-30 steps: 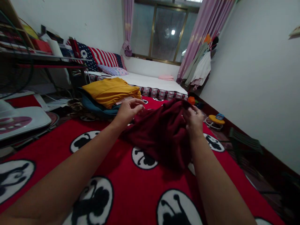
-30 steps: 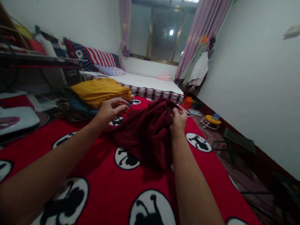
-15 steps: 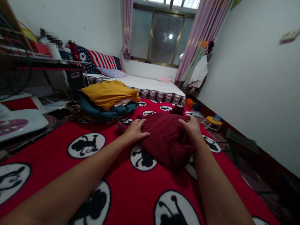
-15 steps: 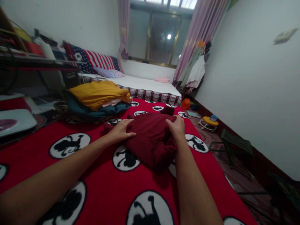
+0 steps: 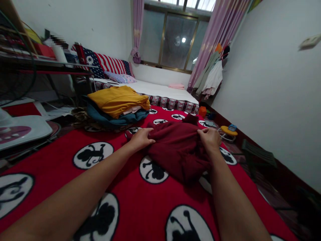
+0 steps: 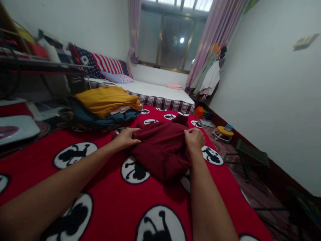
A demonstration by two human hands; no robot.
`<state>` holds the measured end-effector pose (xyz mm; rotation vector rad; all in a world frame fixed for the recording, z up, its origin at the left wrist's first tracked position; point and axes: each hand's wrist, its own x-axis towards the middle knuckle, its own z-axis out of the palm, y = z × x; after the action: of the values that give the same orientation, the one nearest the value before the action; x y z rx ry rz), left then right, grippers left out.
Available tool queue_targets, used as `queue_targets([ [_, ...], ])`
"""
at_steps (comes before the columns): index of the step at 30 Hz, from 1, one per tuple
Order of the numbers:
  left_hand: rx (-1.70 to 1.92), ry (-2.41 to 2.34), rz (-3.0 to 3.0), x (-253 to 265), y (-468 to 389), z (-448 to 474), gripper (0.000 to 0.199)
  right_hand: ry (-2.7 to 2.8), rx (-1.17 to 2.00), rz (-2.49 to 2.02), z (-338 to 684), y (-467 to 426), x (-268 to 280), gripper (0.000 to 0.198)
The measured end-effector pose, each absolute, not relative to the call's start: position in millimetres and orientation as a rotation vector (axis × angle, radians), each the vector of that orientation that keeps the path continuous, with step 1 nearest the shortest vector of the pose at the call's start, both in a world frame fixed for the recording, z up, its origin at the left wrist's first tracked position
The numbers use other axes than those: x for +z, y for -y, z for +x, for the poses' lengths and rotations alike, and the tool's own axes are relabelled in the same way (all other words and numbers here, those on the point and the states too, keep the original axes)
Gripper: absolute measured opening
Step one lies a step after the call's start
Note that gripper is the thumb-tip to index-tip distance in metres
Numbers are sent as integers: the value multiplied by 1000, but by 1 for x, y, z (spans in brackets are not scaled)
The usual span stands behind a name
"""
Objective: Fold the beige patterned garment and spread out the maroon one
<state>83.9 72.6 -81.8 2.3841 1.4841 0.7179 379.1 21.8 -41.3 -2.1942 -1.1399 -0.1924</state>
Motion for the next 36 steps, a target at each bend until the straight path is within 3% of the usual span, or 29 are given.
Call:
queue_targets([
  [4,849,-1211,2158,-59,-71,79,40,932,8,-1736,384,-33,-34,23],
  [9,1487,-1051,1854,3,-45,72,43,644,376,-1007,336,-33,-13,21],
  [13,1819,-822,1788,56,7,56,40,1149,651,-862,248,16,-2,33],
  [16,1753,-753,1933,77,38,44,33,1779,1125,-761,200,51,2,33],
  [18,1650,-784,1993,78,42,43,32,1998,1255,-722,193,55,1,29],
  [20,1525,-870,2053,69,31,47,34,2008,1049,-867,207,43,-6,22],
  [24,1019,-1234,2427,20,-18,62,43,1817,241,-1492,267,-6,-32,9],
  [27,455,-1656,2496,-24,-50,65,74,1738,-121,-1847,307,-30,-58,51],
  [30,191,-1741,2455,-53,-63,63,96,1653,-230,-2078,332,-37,-79,96],
  [33,147,-1750,2455,-59,-62,64,107,1586,-168,-2214,347,-37,-91,112],
  [36,103,-1666,2513,-56,-51,71,111,1562,-154,-2275,358,-35,-92,112],
])
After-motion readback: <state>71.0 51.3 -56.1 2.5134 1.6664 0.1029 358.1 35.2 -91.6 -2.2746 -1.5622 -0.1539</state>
